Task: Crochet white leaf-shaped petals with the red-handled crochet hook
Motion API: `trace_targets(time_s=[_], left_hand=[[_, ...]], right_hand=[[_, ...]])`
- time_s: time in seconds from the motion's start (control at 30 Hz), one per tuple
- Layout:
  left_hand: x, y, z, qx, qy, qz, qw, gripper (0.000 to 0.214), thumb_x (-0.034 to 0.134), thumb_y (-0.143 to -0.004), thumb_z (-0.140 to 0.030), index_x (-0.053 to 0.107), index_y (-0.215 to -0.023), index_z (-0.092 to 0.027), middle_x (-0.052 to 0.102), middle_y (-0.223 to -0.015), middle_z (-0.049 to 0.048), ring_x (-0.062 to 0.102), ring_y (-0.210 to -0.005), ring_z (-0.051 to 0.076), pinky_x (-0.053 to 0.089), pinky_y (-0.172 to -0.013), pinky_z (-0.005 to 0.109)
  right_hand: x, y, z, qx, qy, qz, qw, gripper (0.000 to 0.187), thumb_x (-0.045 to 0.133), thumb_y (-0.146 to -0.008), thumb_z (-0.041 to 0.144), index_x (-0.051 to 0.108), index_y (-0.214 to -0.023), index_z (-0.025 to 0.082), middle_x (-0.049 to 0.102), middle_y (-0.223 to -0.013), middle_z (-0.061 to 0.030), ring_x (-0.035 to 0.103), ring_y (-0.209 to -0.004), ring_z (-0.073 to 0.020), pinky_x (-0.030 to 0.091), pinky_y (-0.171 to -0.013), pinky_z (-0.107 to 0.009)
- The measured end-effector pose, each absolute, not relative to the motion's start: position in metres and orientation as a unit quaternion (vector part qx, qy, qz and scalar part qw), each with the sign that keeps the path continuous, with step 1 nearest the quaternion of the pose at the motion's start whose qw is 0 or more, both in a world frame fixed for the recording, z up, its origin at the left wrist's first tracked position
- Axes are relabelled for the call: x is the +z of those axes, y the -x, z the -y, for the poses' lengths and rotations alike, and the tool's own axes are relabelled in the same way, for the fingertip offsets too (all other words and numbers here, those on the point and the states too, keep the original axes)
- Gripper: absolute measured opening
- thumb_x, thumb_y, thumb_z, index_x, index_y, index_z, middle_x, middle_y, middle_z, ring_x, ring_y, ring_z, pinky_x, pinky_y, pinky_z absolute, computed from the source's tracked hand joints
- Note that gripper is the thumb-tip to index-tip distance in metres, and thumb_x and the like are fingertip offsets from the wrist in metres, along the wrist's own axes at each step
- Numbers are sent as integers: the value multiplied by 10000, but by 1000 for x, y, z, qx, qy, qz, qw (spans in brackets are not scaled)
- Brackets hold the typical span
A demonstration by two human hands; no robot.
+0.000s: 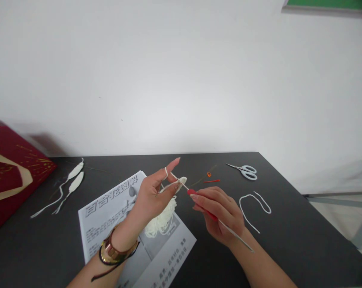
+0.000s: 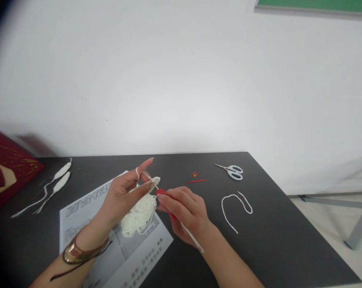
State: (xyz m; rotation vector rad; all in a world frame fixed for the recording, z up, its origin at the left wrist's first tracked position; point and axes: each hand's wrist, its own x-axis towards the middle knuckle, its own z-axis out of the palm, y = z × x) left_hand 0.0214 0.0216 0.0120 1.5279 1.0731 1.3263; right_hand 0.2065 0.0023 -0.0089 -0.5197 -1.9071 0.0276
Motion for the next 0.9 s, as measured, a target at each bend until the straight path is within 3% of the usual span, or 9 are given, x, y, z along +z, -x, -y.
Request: trace_targets(time_s=[0.27,0.47,0.67,0.77,0.9], left_hand=[[9,-14,-25,460,-609,-404,503,86,708,-738,-216,663,-672,-185,684,-837,85,508,-1194,311,402,-901,405],[2,-10,-25,405,-567,-379,609,76,744,-699,-206,733,-769,-177,690,-793,78,621,-978,279,478,-708,324],[3,-10,-21,374,-566,-374,632,327,746,-694,-203,734,-1021,-212,646,-708,39,575,-599,147,434,-539,252],[5,-10,-19,366,-598,-381,603,348,727,-722,-251,716,-1070,-240,629,-714,30,539,-581,128,402,-524,242],[4,-16,-16,426,-629,-396,515,335,701,-754,-246,706,-1088,-271,640,-759,31,562,-727,168,437,-657,292]], right_hand=[[1,-221,-1,150,254,768,568,203,545,-840,105,629,-1001,195,660,-787,-63,603,-683,-171,502,-584,-306],[-1,-228,-4,310,290,661,619,111,571,-868,245,669,-860,193,640,-693,-37,582,-615,-163,470,-541,-296],[2,-229,-12,452,271,548,650,152,628,-832,288,684,-760,168,632,-633,-22,555,-503,-124,486,-451,-255],[2,-224,-17,547,284,459,640,177,655,-807,303,672,-712,154,618,-555,3,533,-420,-96,492,-391,-211],[-3,-215,-25,662,298,317,610,166,706,-749,292,673,-702,137,581,-480,39,489,-365,-66,501,-353,-168]])
